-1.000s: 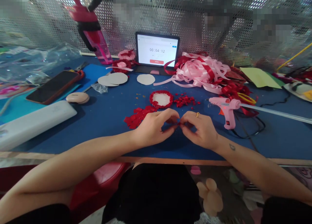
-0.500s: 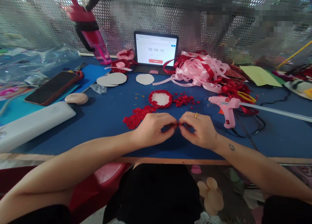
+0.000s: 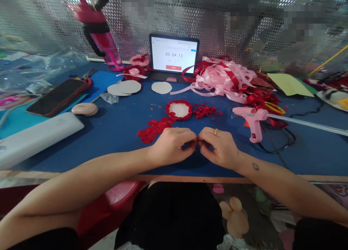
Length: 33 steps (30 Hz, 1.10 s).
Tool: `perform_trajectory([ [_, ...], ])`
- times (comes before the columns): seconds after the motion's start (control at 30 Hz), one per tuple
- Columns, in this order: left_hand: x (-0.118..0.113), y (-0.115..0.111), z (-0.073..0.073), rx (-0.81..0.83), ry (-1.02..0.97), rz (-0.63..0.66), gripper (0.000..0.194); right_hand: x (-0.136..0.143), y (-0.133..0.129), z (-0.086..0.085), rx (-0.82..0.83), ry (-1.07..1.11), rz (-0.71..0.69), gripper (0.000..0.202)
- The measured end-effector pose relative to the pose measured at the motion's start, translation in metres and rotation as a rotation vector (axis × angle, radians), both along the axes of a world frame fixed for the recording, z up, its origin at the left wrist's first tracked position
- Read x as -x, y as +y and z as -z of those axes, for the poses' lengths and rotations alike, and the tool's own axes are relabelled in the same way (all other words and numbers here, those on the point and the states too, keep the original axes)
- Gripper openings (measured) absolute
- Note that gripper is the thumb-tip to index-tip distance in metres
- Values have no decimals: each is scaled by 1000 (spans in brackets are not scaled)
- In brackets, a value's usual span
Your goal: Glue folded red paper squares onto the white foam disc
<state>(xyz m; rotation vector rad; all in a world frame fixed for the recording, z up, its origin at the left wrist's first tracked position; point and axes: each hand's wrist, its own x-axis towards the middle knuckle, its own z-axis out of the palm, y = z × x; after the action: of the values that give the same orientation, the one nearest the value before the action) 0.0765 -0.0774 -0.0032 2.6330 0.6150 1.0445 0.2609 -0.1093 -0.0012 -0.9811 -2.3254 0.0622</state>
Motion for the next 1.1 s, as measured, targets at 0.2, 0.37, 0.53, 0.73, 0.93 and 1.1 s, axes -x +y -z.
perform_trajectory([
  [0.2,2,2,-1,-60,-52,-1,8,-3,0,-5,-36,-1,43,9],
  [0.37,5,3,0,-123,-42,10,11,-5,0,-5,-67,-8,64,10],
  [0.53,4,3,1,-151,-5,3,12,-4,0,-4,-94,-48,34,12],
  [0.73,3,1,3,-179,28,-1,12,0,-2,-2,-112,-87,25,12],
  [0.93,3,1,4,-164,72,-2,13,1,-1,2,-96,-121,33,13],
  [1.1,3,3,3,-158,75,-2,11,-2,1,-1,-64,-97,19,12],
])
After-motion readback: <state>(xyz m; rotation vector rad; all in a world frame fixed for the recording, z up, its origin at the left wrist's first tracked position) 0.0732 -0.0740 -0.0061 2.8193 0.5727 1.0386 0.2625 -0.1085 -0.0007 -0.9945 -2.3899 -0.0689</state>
